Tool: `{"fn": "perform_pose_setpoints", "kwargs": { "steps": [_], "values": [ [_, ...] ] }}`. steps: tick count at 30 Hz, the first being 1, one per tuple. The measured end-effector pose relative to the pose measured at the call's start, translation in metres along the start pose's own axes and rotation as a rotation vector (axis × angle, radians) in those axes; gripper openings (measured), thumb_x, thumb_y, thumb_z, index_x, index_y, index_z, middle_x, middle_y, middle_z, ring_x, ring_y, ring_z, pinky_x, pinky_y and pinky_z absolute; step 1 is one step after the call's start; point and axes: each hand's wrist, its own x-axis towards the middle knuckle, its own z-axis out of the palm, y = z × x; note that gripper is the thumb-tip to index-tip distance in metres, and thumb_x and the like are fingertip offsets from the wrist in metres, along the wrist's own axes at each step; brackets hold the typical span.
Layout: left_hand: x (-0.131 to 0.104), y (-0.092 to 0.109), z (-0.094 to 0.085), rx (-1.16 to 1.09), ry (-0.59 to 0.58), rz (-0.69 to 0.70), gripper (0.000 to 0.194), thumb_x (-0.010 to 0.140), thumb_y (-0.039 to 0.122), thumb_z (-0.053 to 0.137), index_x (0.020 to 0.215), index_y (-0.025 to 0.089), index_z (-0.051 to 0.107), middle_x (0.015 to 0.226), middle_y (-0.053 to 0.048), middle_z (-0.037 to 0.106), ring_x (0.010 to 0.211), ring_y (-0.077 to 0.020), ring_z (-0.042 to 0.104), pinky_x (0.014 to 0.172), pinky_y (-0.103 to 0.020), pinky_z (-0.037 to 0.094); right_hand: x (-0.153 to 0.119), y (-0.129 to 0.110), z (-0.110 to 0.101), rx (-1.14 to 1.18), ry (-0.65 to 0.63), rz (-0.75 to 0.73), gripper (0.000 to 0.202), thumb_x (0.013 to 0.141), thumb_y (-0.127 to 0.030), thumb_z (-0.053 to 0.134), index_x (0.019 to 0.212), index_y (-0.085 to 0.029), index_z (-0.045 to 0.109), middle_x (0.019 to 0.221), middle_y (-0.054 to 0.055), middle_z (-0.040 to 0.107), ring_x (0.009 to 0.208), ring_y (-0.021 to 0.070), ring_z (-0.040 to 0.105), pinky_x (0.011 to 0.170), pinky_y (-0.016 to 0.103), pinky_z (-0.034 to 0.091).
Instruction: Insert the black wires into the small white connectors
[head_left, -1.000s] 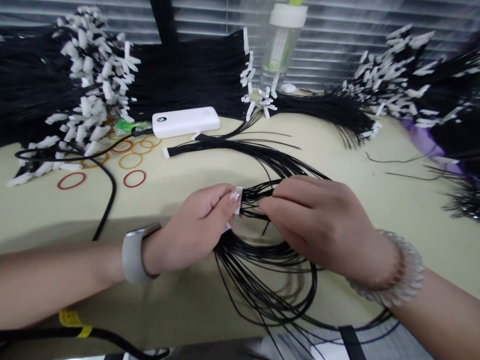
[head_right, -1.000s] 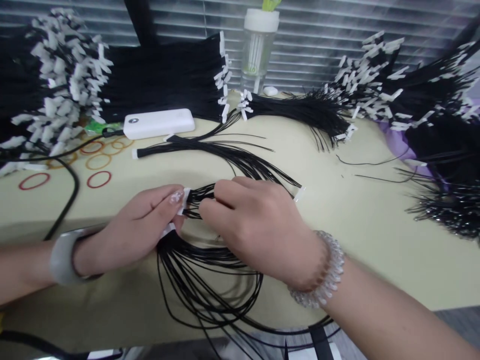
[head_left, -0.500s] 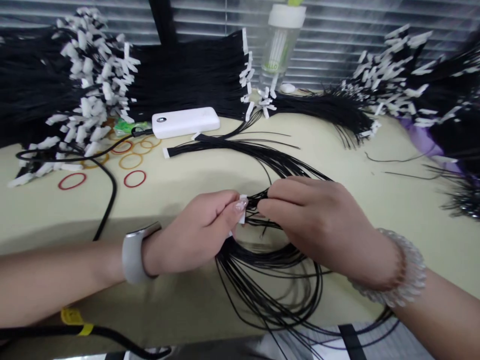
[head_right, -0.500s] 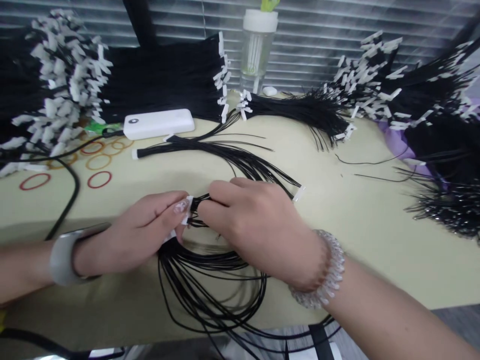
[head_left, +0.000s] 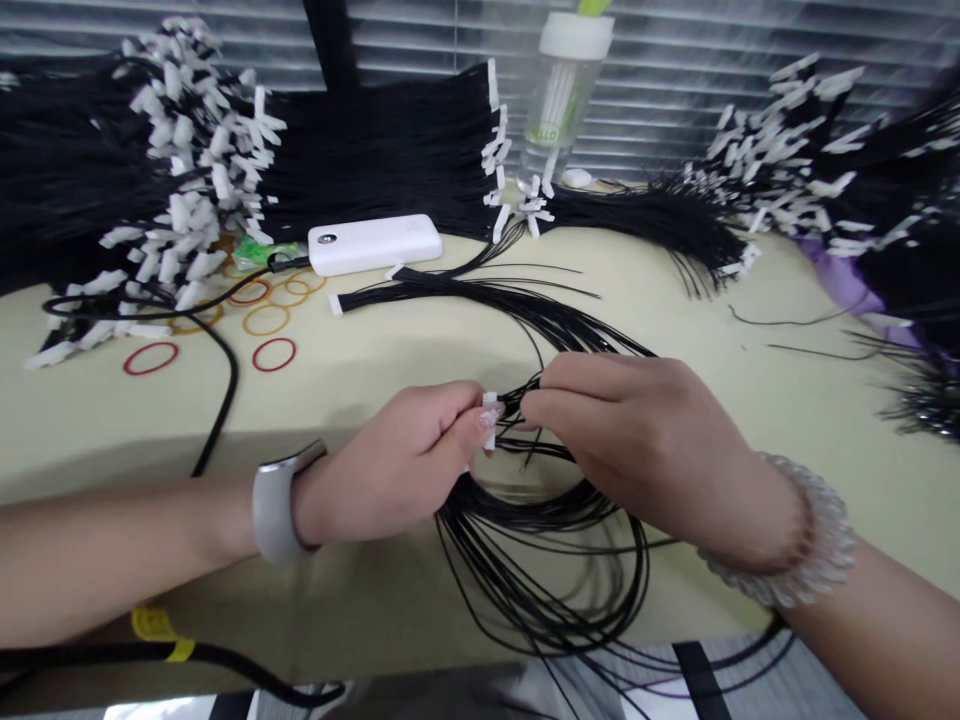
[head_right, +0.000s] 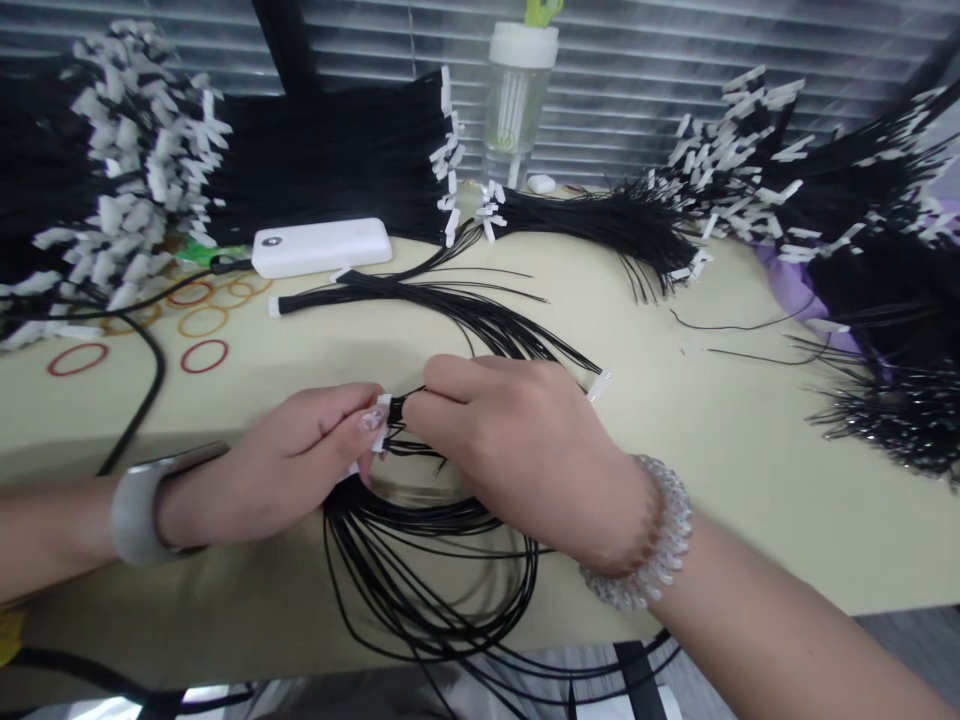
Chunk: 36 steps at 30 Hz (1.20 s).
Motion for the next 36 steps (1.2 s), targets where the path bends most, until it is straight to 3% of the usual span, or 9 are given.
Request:
{"fn": "perform_pose_setpoints", "kwargs": {
  "steps": [5, 10, 18, 23, 32, 36],
  "values": [
    [0.0, 0.0, 0.0, -0.021, -0.001, 0.006, 0.031, 0.087, 0.033, 0.028, 0.063, 0.017, 0.041, 0.058, 0.004, 0.046, 0.053, -0.0085, 0.042, 0.051, -0.021, 0.035, -0.001, -0.001, 0.002, 0.031, 0.044, 0.004, 0.017, 0.072, -0.002, 0.039, 0.066, -0.016, 0.046, 0.065, -0.002, 0.041, 0.055, 0.0069, 0.03, 0.049, 0.021, 0.023],
    [0.001, 0.002, 0.001, -0.002, -0.013, 0.019, 0.032, 0.086, 0.034, 0.028, 0.063, 0.017, 0.043, 0.058, 0.003, 0.046, 0.055, -0.0091, 0.042, 0.053, -0.021, 0.034, 0.002, -0.006, 0.0, 0.101, 0.068, 0.032, 0.023, 0.072, 0.0, 0.04, 0.075, -0.017, 0.055, 0.071, -0.001, 0.05, 0.06, 0.0062, 0.042, 0.052, 0.019, 0.03],
    [0.002, 0.001, -0.001, -0.163, 0.054, -0.059, 0.033, 0.086, 0.037, 0.028, 0.062, 0.017, 0.04, 0.057, 0.004, 0.04, 0.052, -0.0082, 0.037, 0.051, -0.02, 0.033, 0.001, 0.007, -0.004, 0.101, 0.013, 0.097, 0.015, 0.078, -0.011, 0.045, 0.076, -0.015, 0.059, 0.072, 0.001, 0.056, 0.067, 0.0093, 0.051, 0.058, 0.02, 0.038],
    [0.003, 0.0, -0.003, -0.204, 0.052, -0.078, 0.033, 0.086, 0.036, 0.029, 0.063, 0.017, 0.041, 0.057, 0.004, 0.043, 0.052, -0.0075, 0.038, 0.05, -0.018, 0.033, -0.001, 0.02, -0.008, 0.23, 0.027, 0.156, 0.01, 0.079, -0.016, 0.049, 0.077, -0.017, 0.059, 0.074, -0.001, 0.059, 0.068, 0.0073, 0.053, 0.062, 0.019, 0.04],
    [0.002, -0.001, -0.003, -0.222, 0.085, -0.096, 0.033, 0.086, 0.036, 0.03, 0.062, 0.017, 0.042, 0.055, 0.005, 0.043, 0.05, -0.0069, 0.038, 0.049, -0.018, 0.032, -0.002, 0.028, -0.009, 0.314, -0.072, 0.243, 0.004, 0.075, -0.016, 0.054, 0.075, -0.02, 0.056, 0.064, -0.005, 0.055, 0.055, 0.0039, 0.047, 0.053, 0.016, 0.036],
    [0.003, -0.001, -0.002, -0.237, 0.15, -0.148, 0.033, 0.086, 0.039, 0.03, 0.064, 0.017, 0.042, 0.055, 0.005, 0.043, 0.05, -0.0075, 0.039, 0.048, -0.018, 0.033, -0.002, 0.021, -0.01, 0.268, 0.042, 0.268, 0.026, 0.062, -0.025, 0.067, 0.081, -0.018, 0.05, 0.076, -0.001, 0.051, 0.061, 0.0075, 0.045, 0.054, 0.019, 0.037]
  ]
}}
